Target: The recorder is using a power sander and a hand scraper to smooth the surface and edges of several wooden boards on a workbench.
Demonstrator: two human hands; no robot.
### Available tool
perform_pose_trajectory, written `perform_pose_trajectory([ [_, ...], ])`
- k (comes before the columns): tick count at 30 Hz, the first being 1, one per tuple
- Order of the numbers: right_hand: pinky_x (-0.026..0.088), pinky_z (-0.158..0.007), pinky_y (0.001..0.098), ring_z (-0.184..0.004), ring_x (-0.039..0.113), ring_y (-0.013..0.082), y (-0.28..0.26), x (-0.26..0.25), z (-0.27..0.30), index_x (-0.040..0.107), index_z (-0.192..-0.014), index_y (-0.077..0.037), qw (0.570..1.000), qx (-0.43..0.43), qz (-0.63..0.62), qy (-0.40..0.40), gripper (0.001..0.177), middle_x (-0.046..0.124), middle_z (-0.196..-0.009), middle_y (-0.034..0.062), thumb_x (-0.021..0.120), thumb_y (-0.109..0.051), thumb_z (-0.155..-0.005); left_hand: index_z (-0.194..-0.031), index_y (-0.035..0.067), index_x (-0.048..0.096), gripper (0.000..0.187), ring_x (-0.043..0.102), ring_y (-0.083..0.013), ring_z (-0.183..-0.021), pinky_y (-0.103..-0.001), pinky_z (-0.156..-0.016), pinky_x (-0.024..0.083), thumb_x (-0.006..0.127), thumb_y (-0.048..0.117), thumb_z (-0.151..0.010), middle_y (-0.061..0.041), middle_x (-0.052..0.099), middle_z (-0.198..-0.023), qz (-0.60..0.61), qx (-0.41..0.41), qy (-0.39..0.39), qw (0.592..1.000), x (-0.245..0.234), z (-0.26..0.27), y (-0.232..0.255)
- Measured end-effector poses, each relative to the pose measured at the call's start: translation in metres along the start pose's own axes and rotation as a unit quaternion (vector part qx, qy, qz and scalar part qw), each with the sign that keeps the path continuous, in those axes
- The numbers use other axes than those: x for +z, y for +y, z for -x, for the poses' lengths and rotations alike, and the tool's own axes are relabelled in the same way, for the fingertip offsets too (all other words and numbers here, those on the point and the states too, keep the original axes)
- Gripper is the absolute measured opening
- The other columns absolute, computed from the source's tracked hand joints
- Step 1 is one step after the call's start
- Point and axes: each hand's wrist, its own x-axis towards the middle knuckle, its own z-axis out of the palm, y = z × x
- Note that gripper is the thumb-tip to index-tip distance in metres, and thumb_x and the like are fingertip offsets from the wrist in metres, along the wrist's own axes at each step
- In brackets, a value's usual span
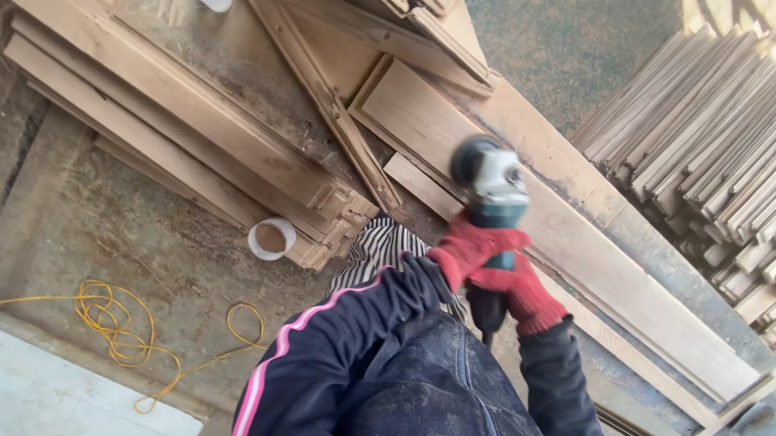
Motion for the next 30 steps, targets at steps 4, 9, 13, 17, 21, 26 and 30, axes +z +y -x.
perform_pose_trajectory([
  [4, 0.054, -0.079, 0.0384, -0.079, 0.068, 0.026, 0.034, -0.02, 0.004, 0.078, -0.094, -0.007, 0.998, 0.026, -0.032, 0.044, 0.057, 0.072, -0.082, 0.0108, 0.095, -0.019, -0.042, -0.123, 0.012, 0.067, 0.077, 0.067, -0.0328, -0.115, -0.045, -0.105, 0.053, 0.094, 0.029, -0.053, -0.015, 0.072, -0.113, -0.017, -0.033, -0.048, 0.998, 0.016, 0.0, -0.02],
  [9, 0.055, -0.078, 0.0397, -0.079, 0.069, 0.0264, -0.017, 0.02, -0.011, 0.079, -0.093, -0.007, 1.0, 0.014, -0.008, -0.014, 0.052, 0.073, -0.082, 0.0114, 0.096, -0.02, -0.045, -0.104, 0.012, 0.075, 0.047, 0.074, -0.0274, -0.082, -0.039, -0.075, 0.064, 0.092, 0.018, -0.061, -0.012, 0.073, -0.082, 0.044, 0.021, -0.015, 0.999, -0.028, -0.009, 0.013],
  [13, 0.056, -0.08, 0.0388, -0.082, 0.07, 0.0247, -0.059, 0.061, -0.039, 0.079, -0.096, -0.009, 0.993, -0.048, 0.05, -0.093, 0.052, 0.074, -0.084, 0.009, 0.096, -0.023, -0.049, -0.122, 0.006, 0.068, 0.072, 0.071, -0.0363, -0.104, -0.051, -0.083, 0.062, 0.096, 0.028, -0.059, -0.021, 0.072, -0.106, 0.035, 0.058, 0.07, 0.995, -0.071, -0.019, 0.048],
  [17, 0.057, -0.08, 0.0371, -0.082, 0.07, 0.0229, -0.079, 0.084, -0.067, 0.077, -0.097, -0.011, 0.985, -0.088, 0.077, -0.129, 0.054, 0.073, -0.083, 0.0071, 0.098, -0.027, -0.05, -0.121, 0.007, 0.061, 0.071, 0.07, -0.0337, -0.091, -0.055, -0.061, 0.068, 0.099, 0.018, -0.062, -0.016, 0.067, -0.102, 0.131, 0.045, 0.117, 0.983, -0.112, -0.064, 0.045],
  [21, 0.055, -0.079, 0.0371, -0.081, 0.068, 0.0227, -0.08, 0.07, -0.059, 0.077, -0.098, -0.009, 0.986, -0.079, 0.092, -0.116, 0.054, 0.071, -0.08, 0.0092, 0.095, -0.028, -0.051, -0.118, 0.008, 0.063, 0.069, 0.071, -0.0326, -0.09, -0.057, -0.062, 0.068, 0.099, 0.02, -0.06, -0.017, 0.067, -0.1, 0.148, 0.068, 0.12, 0.979, -0.087, -0.059, 0.047],
  [26, 0.054, -0.079, 0.0367, -0.081, 0.069, 0.0241, -0.065, 0.028, -0.029, 0.078, -0.094, -0.01, 0.997, 0.003, 0.07, -0.035, 0.052, 0.072, -0.08, 0.0097, 0.093, -0.023, -0.047, -0.12, 0.01, 0.068, 0.074, 0.069, -0.0366, -0.109, -0.053, -0.098, 0.057, 0.097, 0.027, -0.054, -0.018, 0.072, -0.107, 0.08, 0.035, 0.037, 0.996, -0.03, -0.025, 0.051],
  [30, 0.054, -0.081, 0.0365, -0.084, 0.069, 0.0246, -0.066, 0.035, -0.044, 0.079, -0.095, -0.009, 0.994, 0.0, 0.091, -0.054, 0.051, 0.073, -0.082, 0.0109, 0.093, -0.023, -0.048, -0.121, 0.007, 0.066, 0.072, 0.067, -0.0373, -0.115, -0.051, -0.104, 0.052, 0.095, 0.027, -0.058, -0.018, 0.071, -0.109, 0.083, 0.021, 0.049, 0.995, -0.045, -0.026, 0.052],
])
